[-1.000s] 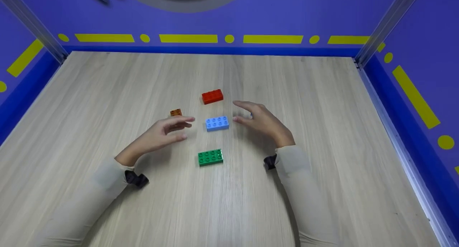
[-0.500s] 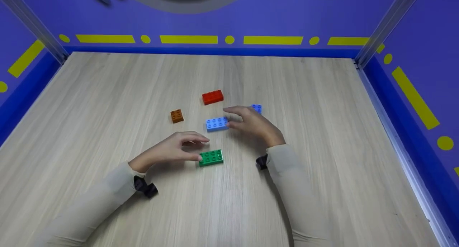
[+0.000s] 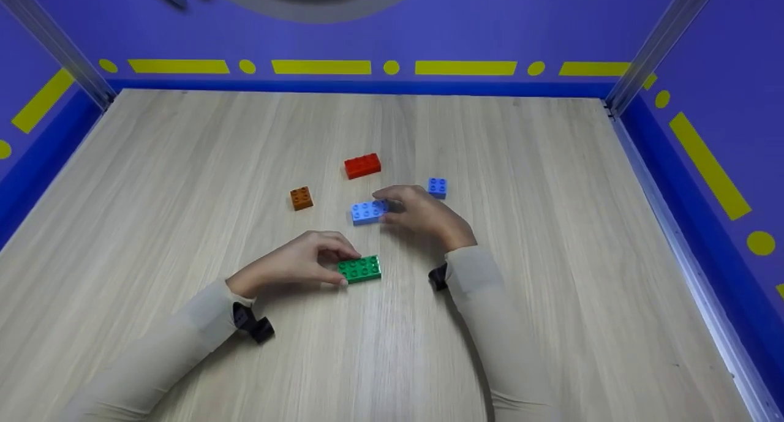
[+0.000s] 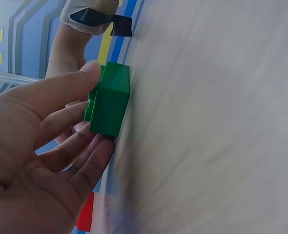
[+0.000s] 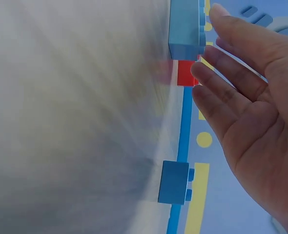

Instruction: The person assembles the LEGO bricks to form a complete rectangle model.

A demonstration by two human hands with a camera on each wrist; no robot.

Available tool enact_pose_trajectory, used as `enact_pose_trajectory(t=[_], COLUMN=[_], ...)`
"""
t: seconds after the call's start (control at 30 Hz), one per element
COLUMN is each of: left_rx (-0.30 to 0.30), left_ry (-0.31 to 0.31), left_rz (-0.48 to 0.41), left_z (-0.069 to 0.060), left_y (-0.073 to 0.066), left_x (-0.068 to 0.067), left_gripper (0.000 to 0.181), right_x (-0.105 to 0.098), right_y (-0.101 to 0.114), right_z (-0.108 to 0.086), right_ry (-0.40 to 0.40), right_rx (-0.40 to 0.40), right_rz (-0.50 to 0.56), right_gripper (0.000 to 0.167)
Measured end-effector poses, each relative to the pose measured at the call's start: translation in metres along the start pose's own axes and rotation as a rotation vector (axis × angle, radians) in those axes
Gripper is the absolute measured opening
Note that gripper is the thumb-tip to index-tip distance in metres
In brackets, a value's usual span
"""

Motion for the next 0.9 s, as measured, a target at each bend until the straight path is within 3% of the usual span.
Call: enact_pose_trajectory(t=[0.9], left_rx=[-0.04], left_ry=[0.032], left_rz=[0.041], left_z=[0.0029], left_y=[0.0011], left_x=[0.0004], left_gripper=[0.039], right_x=[0.0058], right_y=[0.0035], right_z=[0.0055], right_ry=[0.012], right_rx=[0.044], right_rz=[-0.05], right_gripper=[0.04])
Point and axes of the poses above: each hand's wrist, its own z-axis towards the middle knuckle, its own x-axis out of the palm, y = z × x, the point moved 5 cm from there along z, towards the middle knuckle, and after that the axes turned 13 degrees about -y, right-handed, at the moved point
